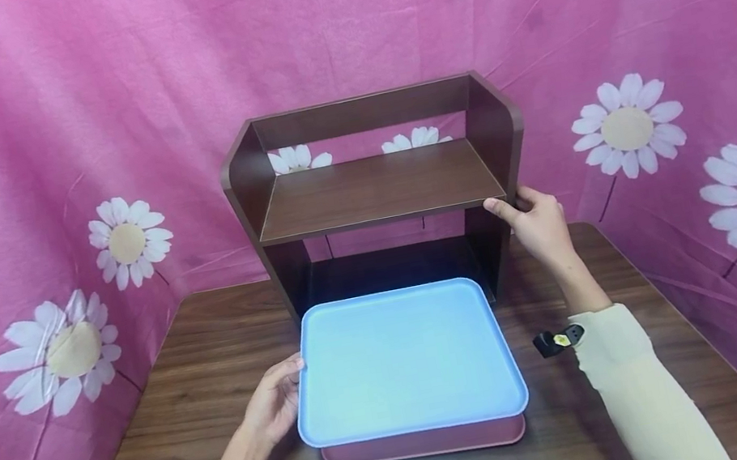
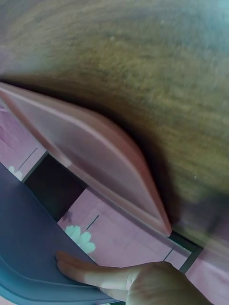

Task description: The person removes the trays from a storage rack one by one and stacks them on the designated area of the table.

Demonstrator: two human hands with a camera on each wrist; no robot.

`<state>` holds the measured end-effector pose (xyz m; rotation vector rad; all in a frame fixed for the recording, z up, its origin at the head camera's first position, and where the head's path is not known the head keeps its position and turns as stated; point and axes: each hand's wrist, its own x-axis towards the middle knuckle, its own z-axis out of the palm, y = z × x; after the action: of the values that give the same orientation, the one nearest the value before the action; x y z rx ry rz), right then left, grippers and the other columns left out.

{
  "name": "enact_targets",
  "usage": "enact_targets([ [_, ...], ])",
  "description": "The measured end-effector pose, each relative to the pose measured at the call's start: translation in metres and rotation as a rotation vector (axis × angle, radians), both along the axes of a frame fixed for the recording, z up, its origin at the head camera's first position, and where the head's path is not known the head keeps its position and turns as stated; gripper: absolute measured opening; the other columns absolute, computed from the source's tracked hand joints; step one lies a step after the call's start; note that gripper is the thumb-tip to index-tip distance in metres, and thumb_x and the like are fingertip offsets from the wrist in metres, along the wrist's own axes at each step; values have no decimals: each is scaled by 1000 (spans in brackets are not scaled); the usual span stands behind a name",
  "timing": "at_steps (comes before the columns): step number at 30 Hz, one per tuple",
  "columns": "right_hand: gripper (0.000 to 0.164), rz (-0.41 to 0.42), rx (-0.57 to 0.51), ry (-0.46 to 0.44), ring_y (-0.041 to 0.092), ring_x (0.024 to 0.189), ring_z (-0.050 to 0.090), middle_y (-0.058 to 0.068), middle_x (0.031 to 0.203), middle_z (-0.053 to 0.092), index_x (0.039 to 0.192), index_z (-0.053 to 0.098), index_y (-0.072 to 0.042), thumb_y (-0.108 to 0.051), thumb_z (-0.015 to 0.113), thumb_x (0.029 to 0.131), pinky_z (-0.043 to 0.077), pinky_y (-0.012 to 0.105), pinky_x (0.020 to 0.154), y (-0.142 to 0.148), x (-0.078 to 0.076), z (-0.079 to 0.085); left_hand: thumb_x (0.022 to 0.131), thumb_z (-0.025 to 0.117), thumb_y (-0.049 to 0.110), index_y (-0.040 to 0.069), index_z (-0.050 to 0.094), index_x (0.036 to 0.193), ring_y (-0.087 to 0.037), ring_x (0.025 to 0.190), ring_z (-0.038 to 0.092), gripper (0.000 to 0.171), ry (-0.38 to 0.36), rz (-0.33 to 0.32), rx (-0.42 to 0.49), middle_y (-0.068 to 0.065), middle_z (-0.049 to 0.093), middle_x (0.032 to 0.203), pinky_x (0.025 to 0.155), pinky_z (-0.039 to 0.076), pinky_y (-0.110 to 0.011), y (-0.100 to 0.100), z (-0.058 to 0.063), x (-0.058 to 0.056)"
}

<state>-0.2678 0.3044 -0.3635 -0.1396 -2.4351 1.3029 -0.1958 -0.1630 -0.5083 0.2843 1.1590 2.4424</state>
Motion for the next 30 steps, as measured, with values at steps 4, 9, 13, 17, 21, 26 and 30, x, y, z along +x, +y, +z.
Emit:
enact_targets([
  [4,65,-2,7,-3,-3,104,58,14,130,73,138,69,-6,-57,70,98,43,15,86,1,-1,-1,108,29,-4,12,72,107,-4,73,74,46,-2,6,-24,5,79,85,67,60,-18,0,-10,1],
  [9,65,2,-4,0,-4,104,58,21,133,70,138,69,-5,-56,70,99,44,15,86,0,-1,-1,108,28,-5,11,73,107,-6,74,75,47,-33,-4,-12,3,79,85,68,62,-19,0,-10,4],
  [13,68,1,-10,-5,-2,106,60,21,134,70,138,68,-4,-58,71,98,46,18,88,-1,0,-1,107,31,-5,10,73,106,-5,73,75,45,-46,3,-26,2,79,84,68,62,-19,3,-11,6],
  [17,66,-4,-5,-1,-1,102,59,22,132,71,137,68,-3,-57,71,98,46,17,85,0,-1,-1,108,31,-5,10,73,106,-6,75,75,45,-62,-1,-37,1,80,85,70,63,-20,4,-14,7],
  [21,61,-6,1,7,-2,99,58,6,120,77,133,71,-5,-55,72,98,44,15,83,2,-2,-1,107,34,-4,10,72,106,-8,77,76,41,-75,-9,-52,0,80,86,72,64,-22,6,-18,8],
  [26,59,2,-15,11,-4,100,58,-27,97,70,133,71,-6,-54,73,98,44,14,84,3,-2,-1,107,37,-3,10,72,107,-9,78,77,37,-107,-5,-84,-1,81,87,73,64,-23,7,-22,9],
  [30,60,0,-13,11,-5,101,58,-17,105,74,134,71,-6,-54,73,98,43,14,85,2,-2,-1,106,39,-2,10,72,107,-10,78,77,35,-126,2,-108,-1,81,88,73,64,-23,8,-24,10],
])
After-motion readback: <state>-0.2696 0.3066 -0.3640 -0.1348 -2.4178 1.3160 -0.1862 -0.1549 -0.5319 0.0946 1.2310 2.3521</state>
